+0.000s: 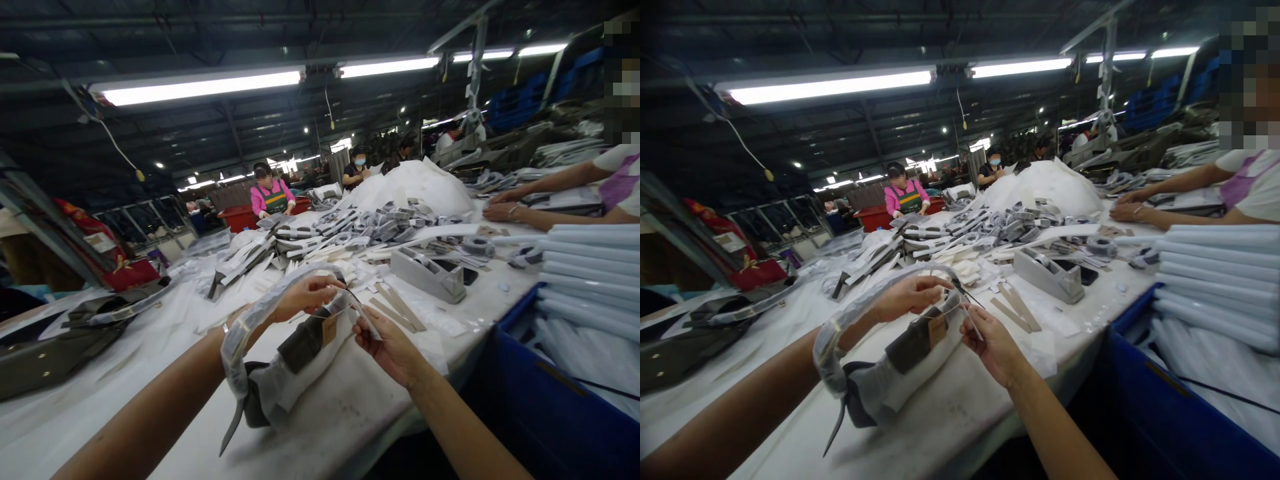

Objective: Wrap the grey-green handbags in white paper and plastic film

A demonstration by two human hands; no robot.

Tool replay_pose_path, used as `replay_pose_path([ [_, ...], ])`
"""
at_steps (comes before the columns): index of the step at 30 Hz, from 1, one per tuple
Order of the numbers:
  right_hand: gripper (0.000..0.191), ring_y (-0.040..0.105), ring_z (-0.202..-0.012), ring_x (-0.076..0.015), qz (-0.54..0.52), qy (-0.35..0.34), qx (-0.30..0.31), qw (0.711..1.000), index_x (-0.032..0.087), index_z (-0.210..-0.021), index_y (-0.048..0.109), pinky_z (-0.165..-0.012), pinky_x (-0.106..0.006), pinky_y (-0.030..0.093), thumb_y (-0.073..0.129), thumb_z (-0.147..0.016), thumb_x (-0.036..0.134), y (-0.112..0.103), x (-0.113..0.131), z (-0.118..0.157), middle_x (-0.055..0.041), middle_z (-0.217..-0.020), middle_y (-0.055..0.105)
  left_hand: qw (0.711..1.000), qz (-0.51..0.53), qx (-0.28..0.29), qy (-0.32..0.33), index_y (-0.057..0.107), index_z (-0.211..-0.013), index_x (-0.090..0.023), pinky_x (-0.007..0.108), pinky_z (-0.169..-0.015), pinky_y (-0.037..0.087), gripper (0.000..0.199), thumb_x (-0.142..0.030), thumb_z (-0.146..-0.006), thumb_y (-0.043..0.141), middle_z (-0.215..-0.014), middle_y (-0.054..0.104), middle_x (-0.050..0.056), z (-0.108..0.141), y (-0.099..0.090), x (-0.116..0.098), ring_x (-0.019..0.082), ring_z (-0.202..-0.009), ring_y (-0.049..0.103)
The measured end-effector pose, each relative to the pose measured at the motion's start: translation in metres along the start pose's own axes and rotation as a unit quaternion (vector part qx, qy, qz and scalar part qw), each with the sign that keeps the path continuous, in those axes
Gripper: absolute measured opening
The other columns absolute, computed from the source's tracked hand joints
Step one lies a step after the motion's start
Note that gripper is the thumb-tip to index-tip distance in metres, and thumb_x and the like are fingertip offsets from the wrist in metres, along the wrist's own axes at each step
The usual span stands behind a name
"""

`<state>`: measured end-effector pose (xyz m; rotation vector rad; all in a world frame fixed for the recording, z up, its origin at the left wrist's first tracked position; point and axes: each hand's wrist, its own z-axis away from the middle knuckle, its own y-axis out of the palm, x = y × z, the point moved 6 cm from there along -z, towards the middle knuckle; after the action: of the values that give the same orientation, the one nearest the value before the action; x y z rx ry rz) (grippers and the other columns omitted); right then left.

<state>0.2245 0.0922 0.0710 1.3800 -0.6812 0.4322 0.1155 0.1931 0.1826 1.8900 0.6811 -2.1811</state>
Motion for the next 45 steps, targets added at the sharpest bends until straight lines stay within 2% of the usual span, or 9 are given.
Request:
replay_pose_path([
  [4, 0.028, 0.058, -0.067, -0.0076, 0.004, -0.004, 0.006, 1.0, 0.024, -0.103, 0.072, -0.062, -0.014, 0.051, 0.079, -0.081, 0.04, -0.001, 0.001, 0.001, 0.0051, -0.07, 0.055, 0.995, -0.094, 0.015, -0.011, 0.078, -0.086, -0.015, 0.023, -0.052, 0.027, 0.036, -0.047, -0.07, 0.084, -0.065, 0.059, -0.002, 0.0, 0.004, 0.004, 0.009, -0.058, 0.043],
  [15, 0.046, 0.063, -0.07, -0.0138, 0.167, -0.066, -0.003, 0.984, 0.021, -0.112, 0.067, -0.064, -0.025, 0.047, 0.076, -0.079, 0.051, 0.002, -0.027, 0.0, 0.0004, -0.077, 0.069, 0.982, 0.181, -0.042, 0.035, 0.064, -0.08, -0.015, 0.015, -0.059, 0.044, 0.042, -0.054, -0.076, 0.079, -0.07, 0.052, -0.001, -0.001, 0.002, -0.001, 0.007, -0.062, 0.048],
  [18, 0.045, 0.065, -0.072, -0.0194, 0.31, -0.124, -0.022, 0.942, 0.019, -0.112, 0.068, -0.067, -0.031, 0.05, 0.072, -0.081, 0.051, 0.001, -0.026, 0.002, -0.0017, -0.076, 0.07, 0.973, 0.225, -0.041, 0.034, 0.064, -0.082, -0.015, 0.014, -0.061, 0.046, 0.036, -0.047, -0.078, 0.081, -0.07, 0.051, -0.002, 0.002, 0.002, -0.004, 0.006, -0.062, 0.049],
  [24, 0.042, 0.059, -0.118, -0.0263, 0.45, -0.338, -0.049, 0.825, 0.026, -0.133, 0.057, -0.096, -0.041, 0.052, 0.059, -0.093, 0.04, 0.029, 0.004, 0.028, -0.01, -0.133, 0.061, 0.968, 0.249, -0.029, 0.013, 0.066, -0.087, -0.013, 0.015, -0.062, 0.048, 0.03, -0.037, -0.079, 0.082, -0.075, 0.056, 0.001, 0.005, 0.004, -0.003, 0.007, -0.064, 0.053],
  [28, 0.059, 0.055, -0.128, -0.0278, 0.431, -0.357, -0.01, 0.829, 0.028, -0.144, 0.047, -0.104, -0.044, 0.05, 0.066, -0.089, 0.035, 0.058, -0.001, 0.021, -0.0092, -0.145, 0.054, 0.968, 0.25, -0.018, 0.018, 0.066, -0.09, -0.015, 0.017, -0.067, 0.049, 0.033, -0.04, -0.078, 0.082, -0.077, 0.056, 0.0, 0.002, 0.008, -0.004, 0.008, -0.067, 0.054],
  [31, 0.049, 0.059, -0.125, -0.0262, 0.404, -0.329, -0.007, 0.854, 0.029, -0.14, 0.051, -0.106, -0.044, 0.049, 0.06, -0.092, 0.032, 0.062, -0.01, 0.012, -0.0074, -0.136, 0.062, 0.973, 0.23, -0.01, 0.024, 0.067, -0.091, -0.015, 0.018, -0.063, 0.046, 0.038, -0.046, -0.076, 0.082, -0.07, 0.051, -0.002, 0.004, 0.007, -0.003, 0.007, -0.062, 0.049],
  [34, 0.031, 0.07, -0.102, -0.0233, 0.389, -0.276, 0.022, 0.879, 0.027, -0.126, 0.061, -0.095, -0.042, 0.056, 0.051, -0.097, 0.033, 0.057, -0.021, 0.01, -0.007, -0.114, 0.072, 0.979, 0.203, -0.015, 0.024, 0.068, -0.088, -0.014, 0.018, -0.053, 0.038, 0.035, -0.047, -0.082, 0.077, -0.061, 0.043, -0.005, 0.015, -0.005, 0.003, 0.006, -0.053, 0.036],
  [38, 0.04, 0.074, -0.09, -0.0232, 0.385, -0.225, 0.061, 0.893, 0.026, -0.135, 0.054, -0.084, -0.04, 0.061, 0.054, -0.097, 0.036, 0.057, -0.035, 0.023, -0.0084, -0.111, 0.074, 0.978, 0.203, -0.047, -0.015, 0.068, -0.083, -0.011, 0.017, -0.049, 0.033, 0.031, -0.041, -0.085, 0.075, -0.055, 0.042, -0.005, 0.048, -0.029, 0.025, 0.006, -0.05, 0.033],
  [45, 0.022, 0.074, -0.085, -0.0246, 0.492, -0.234, 0.065, 0.836, 0.028, -0.111, 0.068, -0.075, -0.034, 0.06, 0.064, -0.091, 0.037, 0.078, -0.064, 0.034, -0.0034, -0.097, 0.077, 0.911, 0.337, -0.239, -0.01, 0.057, -0.075, -0.014, 0.013, -0.043, 0.031, 0.027, -0.031, -0.085, 0.075, -0.054, 0.031, -0.01, 0.112, -0.08, 0.076, 0.003, -0.043, 0.026],
])
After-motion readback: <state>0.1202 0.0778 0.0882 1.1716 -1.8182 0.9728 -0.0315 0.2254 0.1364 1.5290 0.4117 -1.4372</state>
